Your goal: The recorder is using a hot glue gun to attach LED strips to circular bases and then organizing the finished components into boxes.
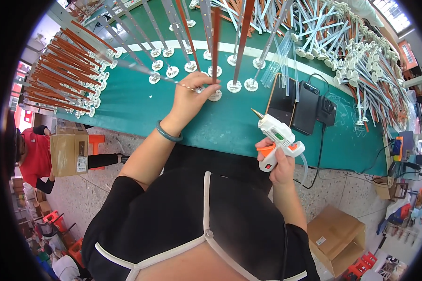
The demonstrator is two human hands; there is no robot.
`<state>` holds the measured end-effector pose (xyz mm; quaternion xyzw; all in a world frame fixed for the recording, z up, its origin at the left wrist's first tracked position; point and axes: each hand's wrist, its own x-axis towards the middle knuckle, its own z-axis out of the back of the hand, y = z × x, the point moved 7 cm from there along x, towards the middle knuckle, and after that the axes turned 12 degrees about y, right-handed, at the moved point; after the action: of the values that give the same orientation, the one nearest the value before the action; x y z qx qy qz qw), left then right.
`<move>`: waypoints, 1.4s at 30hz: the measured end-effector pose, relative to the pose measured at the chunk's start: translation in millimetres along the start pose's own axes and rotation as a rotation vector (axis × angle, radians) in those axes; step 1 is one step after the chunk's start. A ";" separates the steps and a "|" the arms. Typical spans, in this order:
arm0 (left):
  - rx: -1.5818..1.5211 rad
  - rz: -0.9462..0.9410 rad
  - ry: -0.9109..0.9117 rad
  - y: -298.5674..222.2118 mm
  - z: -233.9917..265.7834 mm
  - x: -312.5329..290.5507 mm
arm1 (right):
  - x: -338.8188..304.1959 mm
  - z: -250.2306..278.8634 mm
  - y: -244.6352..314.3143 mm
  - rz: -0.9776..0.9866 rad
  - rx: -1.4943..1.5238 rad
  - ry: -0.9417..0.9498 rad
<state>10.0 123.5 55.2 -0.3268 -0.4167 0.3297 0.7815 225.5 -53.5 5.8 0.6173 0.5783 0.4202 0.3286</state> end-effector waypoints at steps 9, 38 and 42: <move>-0.052 0.074 0.092 1.0 -1.4 -0.8 | 0.4 15.6 -4.0 0.002 0.053 -0.038; -0.053 0.013 0.062 9.2 -2.6 -4.9 | -0.7 20.9 -12.0 0.029 0.090 -0.029; -0.032 0.029 0.093 6.2 -2.0 -2.4 | -2.0 22.8 -13.7 0.041 0.125 -0.002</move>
<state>9.2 124.7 48.5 -0.3602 -0.3803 0.3188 0.7899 240.0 -52.1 -16.5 0.6489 0.5902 0.3893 0.2812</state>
